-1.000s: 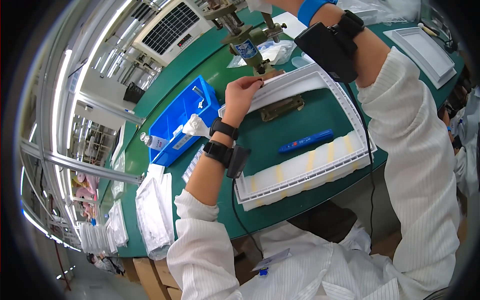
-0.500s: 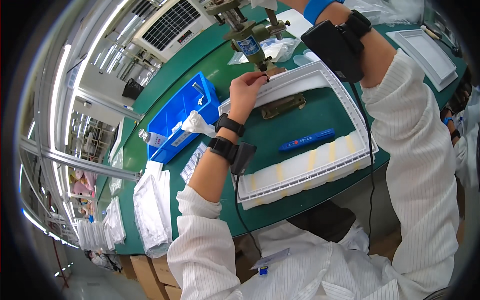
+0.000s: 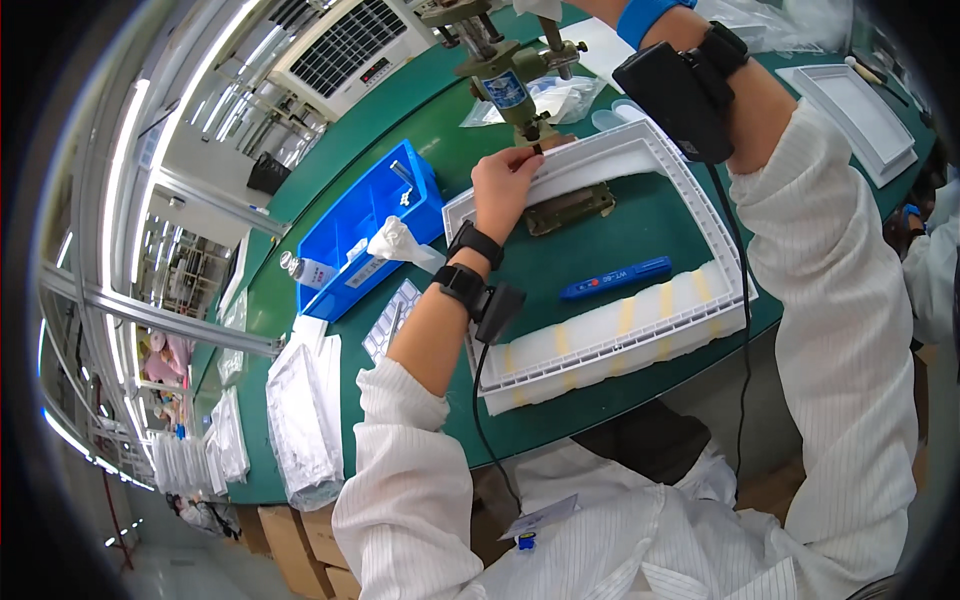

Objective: Assembling a white plastic frame component using adhesive, wipes, and a small press machine.

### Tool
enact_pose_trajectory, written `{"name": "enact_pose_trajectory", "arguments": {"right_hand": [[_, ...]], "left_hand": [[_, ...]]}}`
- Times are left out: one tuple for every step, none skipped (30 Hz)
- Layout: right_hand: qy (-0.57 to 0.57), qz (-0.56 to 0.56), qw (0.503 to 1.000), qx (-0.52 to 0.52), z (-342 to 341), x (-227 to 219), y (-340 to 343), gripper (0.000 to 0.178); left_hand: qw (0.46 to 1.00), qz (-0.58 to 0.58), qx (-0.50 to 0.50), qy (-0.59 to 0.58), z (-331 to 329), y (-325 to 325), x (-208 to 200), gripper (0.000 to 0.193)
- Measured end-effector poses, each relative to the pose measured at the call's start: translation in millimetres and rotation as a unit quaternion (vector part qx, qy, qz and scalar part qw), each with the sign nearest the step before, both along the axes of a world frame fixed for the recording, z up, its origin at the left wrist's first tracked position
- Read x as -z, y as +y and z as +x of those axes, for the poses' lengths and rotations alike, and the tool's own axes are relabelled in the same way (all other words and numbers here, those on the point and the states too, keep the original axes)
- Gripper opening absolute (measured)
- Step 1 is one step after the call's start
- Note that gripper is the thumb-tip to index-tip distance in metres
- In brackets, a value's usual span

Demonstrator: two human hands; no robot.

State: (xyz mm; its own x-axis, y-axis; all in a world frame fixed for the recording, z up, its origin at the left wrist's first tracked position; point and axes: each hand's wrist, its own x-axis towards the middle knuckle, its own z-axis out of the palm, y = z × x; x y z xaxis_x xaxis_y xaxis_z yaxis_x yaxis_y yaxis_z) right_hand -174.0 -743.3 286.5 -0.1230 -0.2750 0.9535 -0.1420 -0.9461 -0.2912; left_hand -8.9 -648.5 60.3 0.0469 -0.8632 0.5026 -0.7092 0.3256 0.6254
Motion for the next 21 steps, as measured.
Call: {"name": "enact_pose_trajectory", "arguments": {"right_hand": [[0.0, -0.001, 1.0, 0.0, 0.0, -0.4, -0.2, 0.027], [0.0, 0.003, 1.0, -0.005, 0.1, -0.4, 0.4, 0.027], [0.0, 0.006, 1.0, -0.009, 0.1, -0.4, 1.0, 0.027], [0.001, 0.006, 1.0, -0.01, -0.1, -0.4, 1.6, 0.027], [0.003, 0.009, 1.0, -0.013, -0.8, -0.5, 2.9, 0.027], [0.006, 0.011, 1.0, -0.017, -1.6, -0.5, 4.2, 0.027], [0.007, 0.011, 1.0, -0.016, -2.5, 0.1, 5.5, 0.027], [0.008, 0.02, 1.0, -0.021, -3.6, 1.6, 7.5, 0.027], [0.009, 0.028, 0.999, -0.025, -4.8, 3.1, 9.5, 0.026], [0.009, 0.029, 0.999, -0.023, -5.6, 4.4, 11.2, 0.026], [0.002, 0.015, 1.0, -0.018, -5.2, 4.9, 14.0, 0.027], [-0.005, 0.001, 1.0, -0.013, -5.5, 5.8, 16.7, 0.027], [-0.005, 0.002, 1.0, -0.012, -8.0, 8.6, 19.9, 0.027], [-0.001, 0.002, 1.0, -0.019, -11.1, 12.0, 25.5, 0.027], [0.003, 0.003, 1.0, -0.026, -13.7, 14.0, 31.7, 0.027], [0.004, 0.004, 1.0, -0.025, -15.4, 14.8, 35.4, 0.027], [0.004, -0.017, 1.0, -0.02, -16.2, 15.7, 37.4, 0.027], [0.003, -0.038, 0.999, -0.014, -17.0, 16.6, 39.6, 0.027], [0.003, -0.037, 0.999, -0.015, -17.9, 17.5, 41.7, 0.027], [0.006, -0.028, 0.999, -0.02, -18.9, 18.2, 43.9, 0.027], [0.009, -0.02, 0.999, -0.026, -19.6, 19.2, 46.2, 0.028]], "left_hand": [[1.0, -0.001, 0.0, 0.0, 0.0, -1.6, -0.8, 0.027], [1.0, 0.005, -0.008, 0.005, 0.3, -3.7, -0.7, 0.027], [1.0, 0.011, -0.016, 0.01, 0.5, -5.1, -0.3, 0.027], [1.0, 0.011, -0.017, 0.011, 1.5, -5.8, 0.3, 0.027], [0.999, 0.021, -0.017, 0.024, 2.2, -6.4, -0.3, 0.028], [0.999, 0.031, -0.017, 0.037, 3.1, -6.5, -0.7, 0.029], [0.999, 0.031, -0.017, 0.038, 4.1, -6.5, -1.0, 0.029], [0.998, 0.045, -0.015, 0.037, 4.2, -5.8, -2.1, 0.03], [0.998, 0.06, -0.014, 0.035, 4.0, -5.1, -3.1, 0.031], [0.997, 0.061, -0.013, 0.035, 3.4, -5.3, -4.2, 0.031], [0.997, 0.064, -0.012, 0.04, 4.7, -6.4, -4.4, 0.031], [0.997, 0.067, -0.012, 0.044, 5.4, -7.2, -4.1, 0.032], [0.997, 0.068, -0.011, 0.044, 5.9, -7.4, -3.2, 0.032], [0.997, 0.067, -0.012, 0.044, 6.3, -7.0, -3.3, 0.031], [0.997, 0.066, -0.013, 0.043, 6.1, -6.9, -3.2, 0.03], [0.997, 0.066, -0.013, 0.044, 5.2, -7.5, -3.2, 0.03], [0.997, 0.065, -0.01, 0.04, 5.5, -8.3, -3.6, 0.03], [0.997, 0.064, -0.007, 0.036, 5.6, -8.7, -3.8, 0.029], [0.997, 0.065, -0.008, 0.035, 5.2, -8.6, -3.4, 0.029], [0.997, 0.064, -0.008, 0.041, 4.5, -8.4, -2.6, 0.029], [0.997, 0.063, -0.007, 0.047, 4.0, -8.2, -1.9, 0.029]]}}
